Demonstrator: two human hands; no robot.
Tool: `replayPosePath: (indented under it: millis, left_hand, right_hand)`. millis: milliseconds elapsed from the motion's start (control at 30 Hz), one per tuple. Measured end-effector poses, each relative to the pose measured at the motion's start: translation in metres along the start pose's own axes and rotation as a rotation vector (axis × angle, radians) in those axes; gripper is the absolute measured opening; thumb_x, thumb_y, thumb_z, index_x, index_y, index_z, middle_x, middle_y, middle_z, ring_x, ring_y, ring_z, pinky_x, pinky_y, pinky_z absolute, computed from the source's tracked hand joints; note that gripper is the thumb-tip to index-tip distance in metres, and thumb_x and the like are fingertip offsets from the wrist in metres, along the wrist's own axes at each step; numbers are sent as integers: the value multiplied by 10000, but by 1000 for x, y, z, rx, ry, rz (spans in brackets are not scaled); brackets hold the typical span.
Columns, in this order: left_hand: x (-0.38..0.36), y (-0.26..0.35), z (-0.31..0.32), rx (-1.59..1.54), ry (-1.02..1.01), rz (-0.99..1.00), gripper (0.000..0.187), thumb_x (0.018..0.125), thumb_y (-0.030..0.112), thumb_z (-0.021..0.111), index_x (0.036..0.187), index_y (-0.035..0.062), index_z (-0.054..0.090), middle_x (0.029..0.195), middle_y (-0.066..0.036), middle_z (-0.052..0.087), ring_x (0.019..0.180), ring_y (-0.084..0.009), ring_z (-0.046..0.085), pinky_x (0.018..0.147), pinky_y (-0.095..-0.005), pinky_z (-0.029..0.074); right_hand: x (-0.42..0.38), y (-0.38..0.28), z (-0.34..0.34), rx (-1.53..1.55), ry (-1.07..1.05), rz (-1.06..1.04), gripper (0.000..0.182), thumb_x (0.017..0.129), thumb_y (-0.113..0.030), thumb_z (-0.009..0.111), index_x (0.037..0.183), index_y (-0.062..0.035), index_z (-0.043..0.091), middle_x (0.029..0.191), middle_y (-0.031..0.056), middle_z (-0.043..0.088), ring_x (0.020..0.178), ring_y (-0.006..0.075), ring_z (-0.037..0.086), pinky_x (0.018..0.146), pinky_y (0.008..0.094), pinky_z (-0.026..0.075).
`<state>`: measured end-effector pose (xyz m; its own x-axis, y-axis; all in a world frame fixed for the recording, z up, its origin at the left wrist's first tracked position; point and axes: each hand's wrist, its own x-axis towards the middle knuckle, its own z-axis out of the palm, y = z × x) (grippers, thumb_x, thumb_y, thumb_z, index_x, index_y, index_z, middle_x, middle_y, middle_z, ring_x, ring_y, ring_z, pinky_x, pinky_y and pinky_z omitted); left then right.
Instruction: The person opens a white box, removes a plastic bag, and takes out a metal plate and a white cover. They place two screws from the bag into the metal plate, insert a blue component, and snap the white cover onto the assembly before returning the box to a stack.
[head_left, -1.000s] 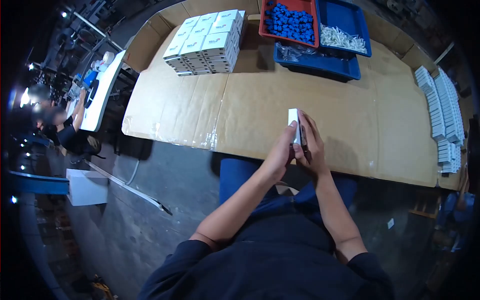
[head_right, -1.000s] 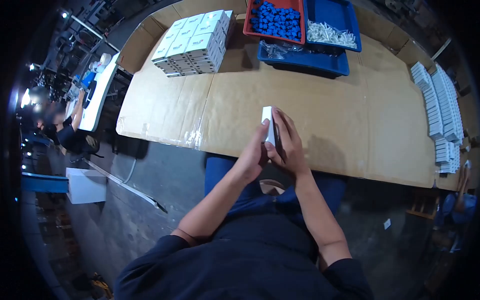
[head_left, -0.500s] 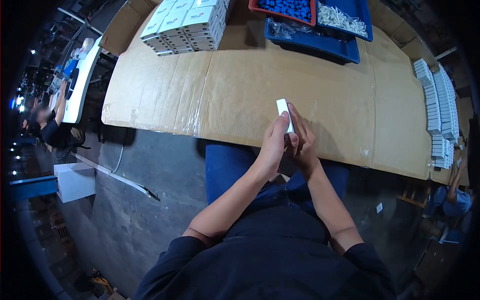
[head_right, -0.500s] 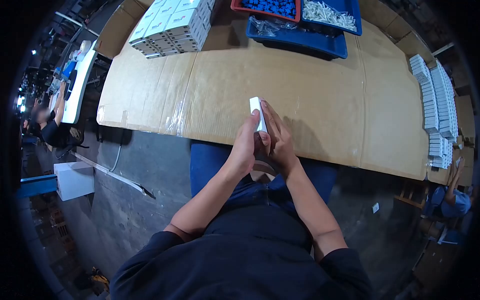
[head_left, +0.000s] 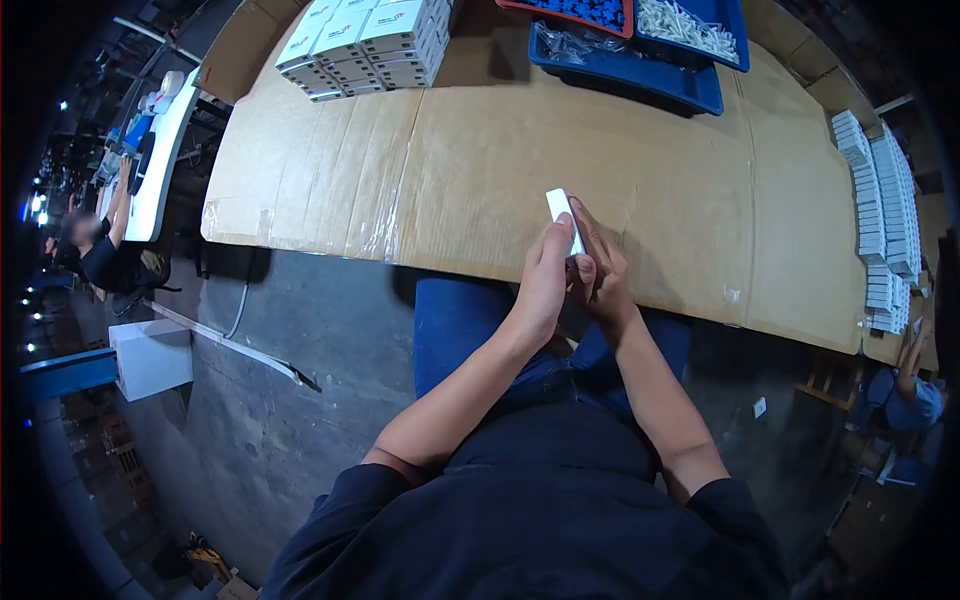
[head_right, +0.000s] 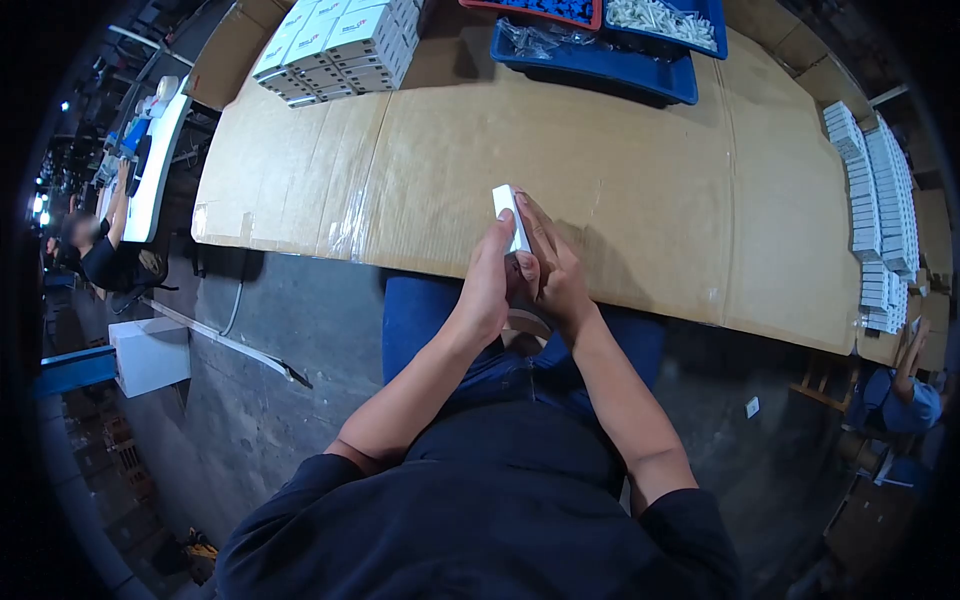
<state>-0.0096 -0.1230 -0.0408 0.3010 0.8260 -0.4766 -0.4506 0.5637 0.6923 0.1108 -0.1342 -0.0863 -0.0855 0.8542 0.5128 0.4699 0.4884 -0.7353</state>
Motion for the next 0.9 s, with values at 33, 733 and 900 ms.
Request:
replayPosePath:
  millis: [33,733,900]
  left_hand:
    - [-1,1,1,-4,-1,6,375,1094,467,463,1090,102,552,807,50,552,632,-14,507,563,-191,406]
    - [12,5,-19,224,-163,331,682,1090,279,489,1675,98,190,1464,-109,509,1314,-184,492,1093,-326,392]
    - [7,6,-16,342,-138,359,653,1113,309,488,1668,96,217,1339,-89,526,1143,-136,507,1015,-293,431]
  right_hand:
    - [0,1,1,0,-1,-2,625,1122,-440,349,1505,38,471,1501,251,528,1350,426,556,1105,430,476]
    - [17,-12,-14,347,43,260,639,1005,-449,659,1371,71,598,1479,195,570,1372,309,550,1127,405,437]
    - [12,-22,-23,186,-39,217,557,985,-310,704,1363,85,600,1454,213,586,1299,313,609,1057,405,496]
